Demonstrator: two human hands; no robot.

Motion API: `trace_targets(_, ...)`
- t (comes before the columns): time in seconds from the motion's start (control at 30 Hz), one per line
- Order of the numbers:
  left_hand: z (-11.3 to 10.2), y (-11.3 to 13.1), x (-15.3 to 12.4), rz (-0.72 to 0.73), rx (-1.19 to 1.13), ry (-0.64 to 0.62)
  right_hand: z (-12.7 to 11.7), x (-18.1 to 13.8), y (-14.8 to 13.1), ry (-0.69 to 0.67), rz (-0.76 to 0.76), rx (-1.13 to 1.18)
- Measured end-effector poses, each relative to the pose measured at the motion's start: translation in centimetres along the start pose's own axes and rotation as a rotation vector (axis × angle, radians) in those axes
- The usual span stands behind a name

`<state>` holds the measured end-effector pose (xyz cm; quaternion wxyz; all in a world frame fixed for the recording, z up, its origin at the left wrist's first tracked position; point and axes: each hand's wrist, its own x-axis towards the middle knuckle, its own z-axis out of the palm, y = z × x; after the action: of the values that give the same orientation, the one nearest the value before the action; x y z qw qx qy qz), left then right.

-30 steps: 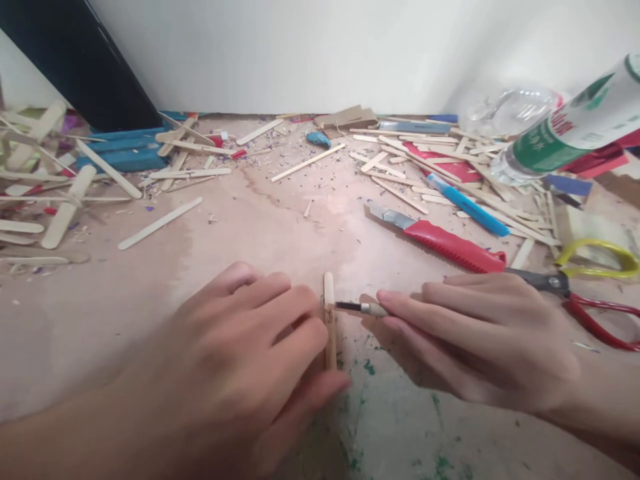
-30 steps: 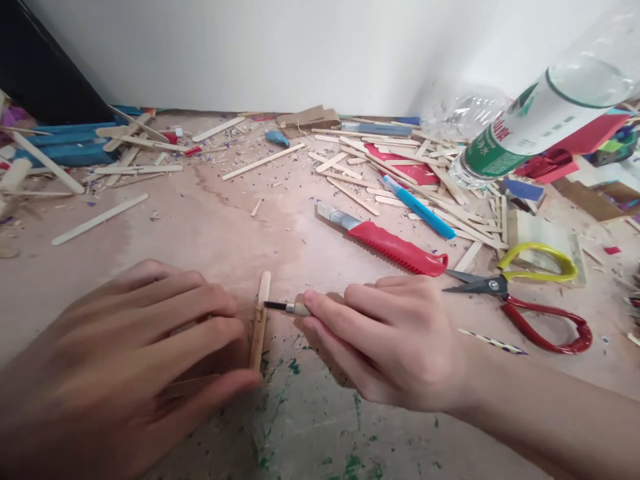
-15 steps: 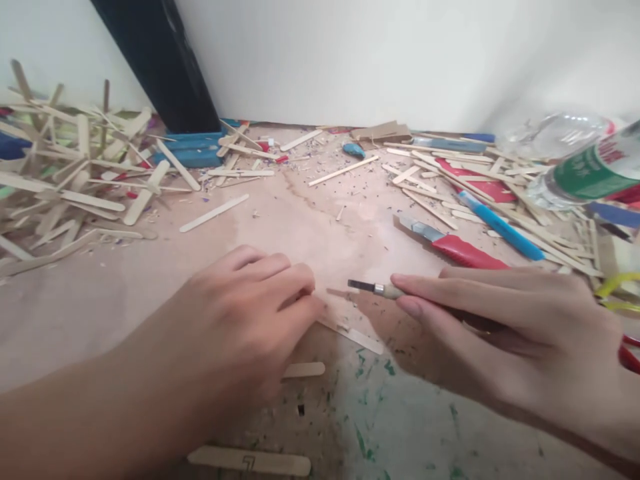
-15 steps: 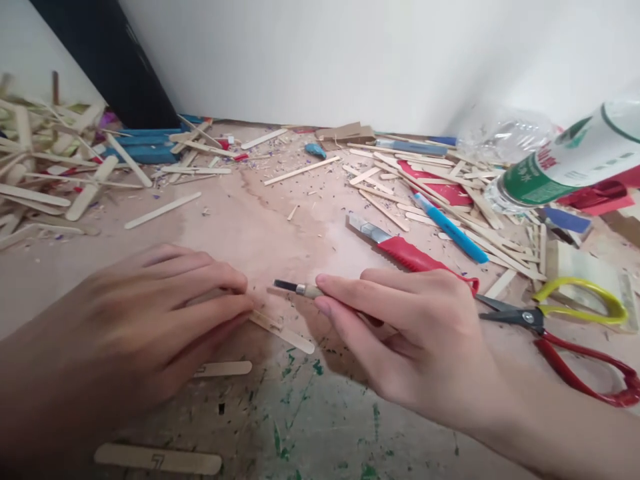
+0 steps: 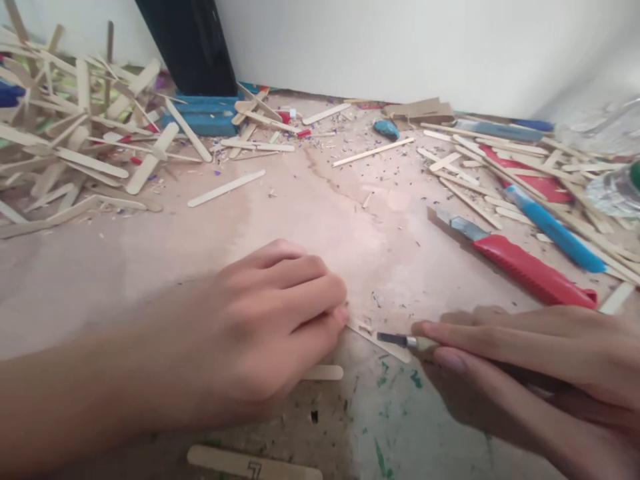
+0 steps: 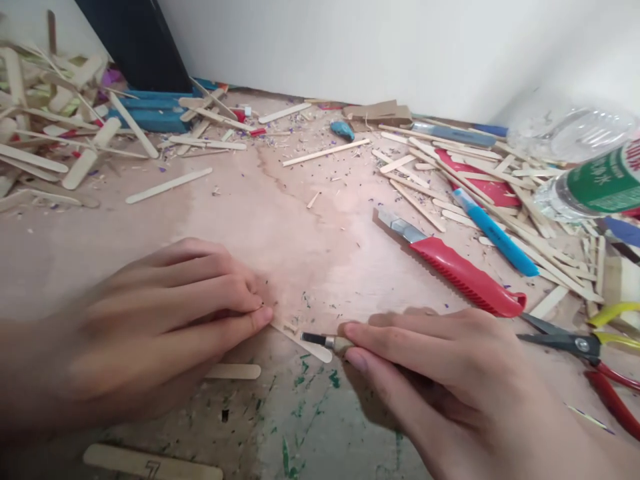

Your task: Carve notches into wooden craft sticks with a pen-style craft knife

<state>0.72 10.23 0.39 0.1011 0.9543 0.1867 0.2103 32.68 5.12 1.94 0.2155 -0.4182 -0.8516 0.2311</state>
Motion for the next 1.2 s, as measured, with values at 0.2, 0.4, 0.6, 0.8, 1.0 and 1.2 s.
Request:
trace_targets(0.2,-0.5,0.0,0.0,0.020,-0.020,-0.044,0.5,0.0,0.1,-0.024,-0.005,-0.007)
trace_targets(0.4,-0.2,0.0,-0.1,0.001,-0.034,-0.045,0.7,-0.6,0.3,-0.023,-0.110,-0.100)
trace_targets(0.6,-0.1,0.1,-0.1,-0.020,-0.031,-0.075,1.5,-0.3,0.0,-0.003,-0.116,-0.117)
trace_targets(0.8,-0.1,0.1,-0.1,-0.023,-0.044,-0.066,1.0,0.9,-0.7,-0.052,-0.123,-0.113)
trace_targets(1.0,0.2,0.3,-0.1,-0.054,-0.082,-0.017,0.9,1.3,-1.1,-0.078,-0.130,-0.113)
trace_targets(1.2,0.5,0.3,0.4,-0.059,-0.114,0.028,1.5,0.8,-0.9,-0.017,-0.122,-0.097)
